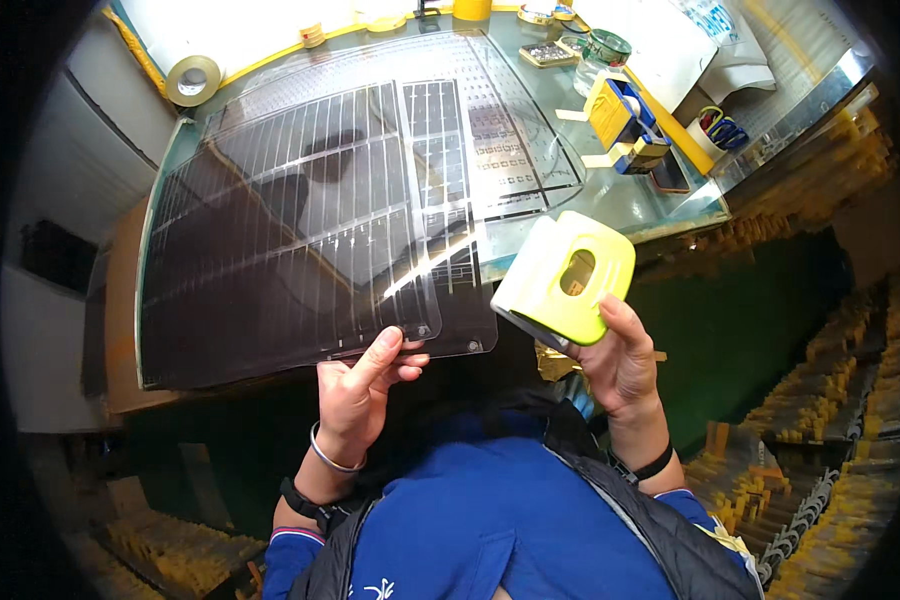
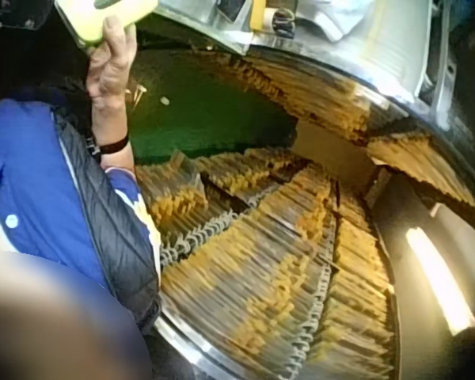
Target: Manufacturing or repairing a solar panel components by cutting and marking the surface.
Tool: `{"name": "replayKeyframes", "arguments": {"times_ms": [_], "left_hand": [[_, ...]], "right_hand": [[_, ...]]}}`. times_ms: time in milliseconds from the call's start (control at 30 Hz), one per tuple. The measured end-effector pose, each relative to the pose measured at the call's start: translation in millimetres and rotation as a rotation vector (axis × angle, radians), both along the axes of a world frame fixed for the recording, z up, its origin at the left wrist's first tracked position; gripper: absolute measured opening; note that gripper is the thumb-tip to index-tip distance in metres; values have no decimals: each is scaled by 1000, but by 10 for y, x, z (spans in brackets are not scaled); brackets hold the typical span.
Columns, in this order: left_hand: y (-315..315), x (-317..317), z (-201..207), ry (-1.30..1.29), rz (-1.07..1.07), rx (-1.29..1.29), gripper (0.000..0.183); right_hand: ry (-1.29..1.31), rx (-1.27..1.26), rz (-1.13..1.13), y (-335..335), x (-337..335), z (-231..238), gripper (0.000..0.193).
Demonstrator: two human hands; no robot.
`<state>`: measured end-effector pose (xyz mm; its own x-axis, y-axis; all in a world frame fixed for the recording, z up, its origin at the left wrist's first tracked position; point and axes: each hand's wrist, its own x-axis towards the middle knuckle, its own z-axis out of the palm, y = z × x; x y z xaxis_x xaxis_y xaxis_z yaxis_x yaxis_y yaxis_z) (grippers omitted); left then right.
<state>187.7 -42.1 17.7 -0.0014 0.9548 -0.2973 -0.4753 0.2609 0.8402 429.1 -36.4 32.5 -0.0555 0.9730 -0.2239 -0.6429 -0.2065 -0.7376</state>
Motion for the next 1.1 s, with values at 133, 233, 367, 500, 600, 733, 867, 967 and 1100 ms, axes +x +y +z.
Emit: {"name": "replayKeyframes", "arguments": {"times_ms": [133,233,367,500,600,733,867,967,1100], "left_hand": [[-23,8,-4,-38,-19,47,15],[-41,25,6,-66,-12,86,15],[-65,22,23,-66,7,59,15],[-66,26,15,-64,0,54,15],[-54,43,-3,-71,-3,58,14],[-66,39,15,-76,-7,66,14],[-95,31,45,-73,2,53,13],[-105,48,46,-22,10,45,12],[-101,58,41,-27,6,35,12]], "right_hand": [[11,9,59,15,-96,-1,48],[49,-7,95,8,-145,3,45],[71,-7,104,33,-203,-14,49],[94,-16,108,31,-239,-41,60],[110,2,115,13,-234,-33,55],[89,15,130,-1,-263,13,56],[117,30,129,-4,-299,29,55],[107,22,133,1,-295,5,54],[65,14,141,11,-276,-45,64]]}}
